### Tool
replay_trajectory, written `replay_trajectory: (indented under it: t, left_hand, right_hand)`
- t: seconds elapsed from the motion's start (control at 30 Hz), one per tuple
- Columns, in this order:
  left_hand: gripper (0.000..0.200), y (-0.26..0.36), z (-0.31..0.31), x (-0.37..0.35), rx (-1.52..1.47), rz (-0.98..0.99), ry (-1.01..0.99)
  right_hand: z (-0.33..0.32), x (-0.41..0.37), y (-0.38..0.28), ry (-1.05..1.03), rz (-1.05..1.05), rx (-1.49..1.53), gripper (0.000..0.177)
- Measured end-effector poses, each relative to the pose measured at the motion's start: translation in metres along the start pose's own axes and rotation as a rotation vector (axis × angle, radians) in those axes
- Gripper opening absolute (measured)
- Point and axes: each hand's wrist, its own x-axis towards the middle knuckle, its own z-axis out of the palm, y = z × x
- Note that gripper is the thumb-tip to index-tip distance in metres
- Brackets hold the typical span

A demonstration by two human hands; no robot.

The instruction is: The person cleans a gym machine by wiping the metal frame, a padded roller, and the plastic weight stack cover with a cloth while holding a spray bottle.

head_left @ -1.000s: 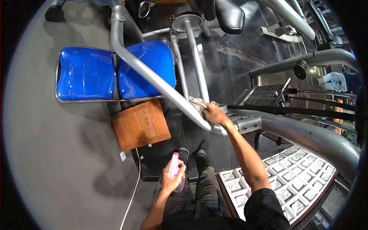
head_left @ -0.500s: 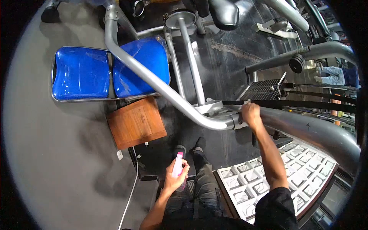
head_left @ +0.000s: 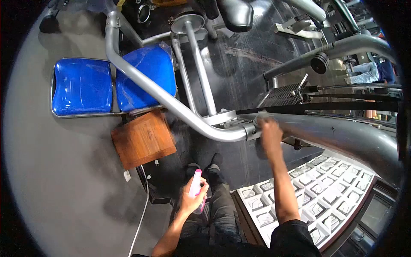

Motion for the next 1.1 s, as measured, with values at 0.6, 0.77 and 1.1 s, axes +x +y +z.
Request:
replay_trajectory:
  t: [0.6,0.77,1.1]
  left_hand:
    - [0.013,0.015,-0.001,0.018,0.094,-0.020,-0.001]
    - [0.013,0.019,-0.004,0.021,0.047,-0.009,0.027]
    - [0.011,0.014,-0.028,0.006,-0.021,-0.011,0.122]
  right_hand:
    - [0.032,-0.090,-0.089,0.268,0.599,0.845,0.063]
    - [0.031,-0.135,-0.095,-0.056,0.351,1.122,0.053]
    - [0.051,-0.099,-0.048,0.382,0.728,0.878,0.043]
